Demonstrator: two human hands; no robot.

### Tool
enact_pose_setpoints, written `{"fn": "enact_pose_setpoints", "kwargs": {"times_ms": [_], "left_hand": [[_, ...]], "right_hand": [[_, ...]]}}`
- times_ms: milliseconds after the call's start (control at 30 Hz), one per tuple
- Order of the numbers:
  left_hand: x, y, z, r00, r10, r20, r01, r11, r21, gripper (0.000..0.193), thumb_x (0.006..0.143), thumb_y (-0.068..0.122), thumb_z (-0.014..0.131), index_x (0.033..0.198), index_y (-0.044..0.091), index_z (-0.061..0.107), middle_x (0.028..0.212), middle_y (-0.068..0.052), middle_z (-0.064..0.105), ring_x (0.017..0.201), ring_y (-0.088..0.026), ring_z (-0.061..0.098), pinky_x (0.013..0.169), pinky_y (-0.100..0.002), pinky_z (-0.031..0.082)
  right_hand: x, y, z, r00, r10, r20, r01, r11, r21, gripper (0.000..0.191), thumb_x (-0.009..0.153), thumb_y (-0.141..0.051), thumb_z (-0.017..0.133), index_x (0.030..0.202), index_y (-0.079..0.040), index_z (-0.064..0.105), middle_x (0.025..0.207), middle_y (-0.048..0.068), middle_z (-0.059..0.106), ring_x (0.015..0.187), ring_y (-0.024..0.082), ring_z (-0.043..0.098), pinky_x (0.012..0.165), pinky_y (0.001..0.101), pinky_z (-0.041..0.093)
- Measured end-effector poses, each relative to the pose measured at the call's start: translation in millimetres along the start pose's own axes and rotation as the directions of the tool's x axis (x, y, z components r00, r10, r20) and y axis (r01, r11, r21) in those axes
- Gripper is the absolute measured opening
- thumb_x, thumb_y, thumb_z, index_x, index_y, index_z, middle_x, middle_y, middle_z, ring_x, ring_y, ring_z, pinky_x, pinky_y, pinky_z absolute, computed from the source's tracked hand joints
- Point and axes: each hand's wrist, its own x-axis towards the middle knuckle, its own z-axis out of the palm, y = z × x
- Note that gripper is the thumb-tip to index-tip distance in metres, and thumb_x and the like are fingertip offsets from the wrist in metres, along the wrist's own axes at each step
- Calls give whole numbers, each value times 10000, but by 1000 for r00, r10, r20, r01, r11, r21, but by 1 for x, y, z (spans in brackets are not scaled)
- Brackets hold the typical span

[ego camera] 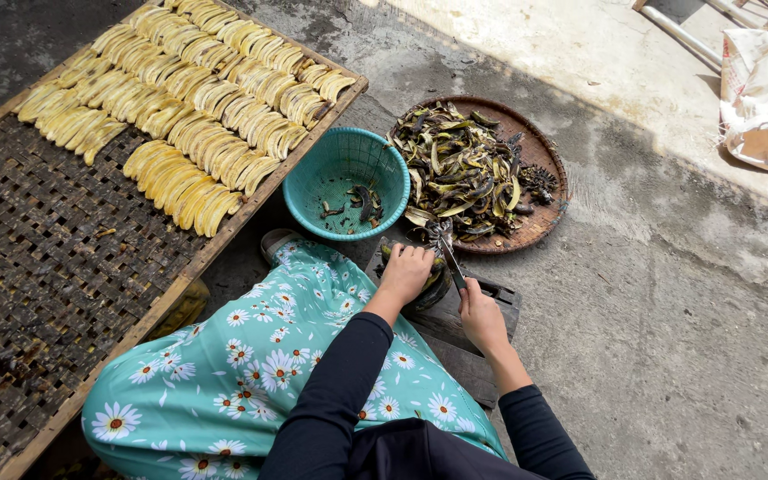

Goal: The person sits on the ground and peels bananas with a knife, dropping the peels into a basket and onto a tray of discarded peels. They slice the peeled bananas into thin pieces and arrange the slices in rows on a large woven bamboo drying tray, working one banana at a time.

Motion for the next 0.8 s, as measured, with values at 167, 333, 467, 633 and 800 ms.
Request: {"fn": "enact_pose_setpoints", "kwargs": {"times_ms": [167, 333, 467, 633, 800], "left_hand": [[0, 1, -8, 998, -30, 52, 31, 999, -29, 257, 908, 145, 656, 1157, 110, 600, 988, -44, 653, 1000, -244, 636, 990, -488, 415], [-1, 2, -19, 992, -83, 92, 91, 993, -77, 374, 853, 223, 726, 1175, 91, 588, 1015, -68, 649, 1015, -268, 629, 983, -515, 403], [0, 5, -22, 990, -94, 109, 103, 992, -78, 346, 870, 236, 734, 1157, 102, 595, 1026, -59, 657, 1017, -263, 630, 979, -526, 399], [2, 6, -18, 990, -96, 101, 107, 988, -107, 320, 870, 245, 737, 1116, 89, 604, 1015, -60, 664, 1012, -268, 635, 945, -524, 404], [2, 7, -23, 992, -56, 115, 63, 996, -63, 225, 913, 206, 705, 1099, 118, 613, 1042, -46, 681, 1019, -259, 645, 958, -532, 413]], "right_hand": [[3, -7, -5, 999, -14, 41, 14, 1000, -12, 225, 1060, -252, 476, 1209, -105, 555, 670, 149, 667, 646, 380, 676, 604, 494, 498], [0, -12, -9, 998, -30, 56, 24, 994, 110, 220, 1044, -246, 472, 1182, -98, 559, 665, 153, 676, 631, 368, 684, 596, 477, 512], [-4, -13, -7, 999, -20, 32, 20, 1000, 1, 245, 1043, -266, 474, 1203, -105, 565, 730, 220, 687, 700, 432, 677, 624, 534, 496], [2, -11, -2, 999, -51, 18, 52, 995, -81, 248, 1050, -282, 460, 1193, -102, 552, 777, 251, 692, 746, 473, 672, 639, 574, 502], [13, -10, 12, 999, -16, 33, 20, 989, -145, 256, 1056, -287, 447, 1224, -121, 544, 808, 265, 699, 784, 471, 679, 686, 585, 512]]}}
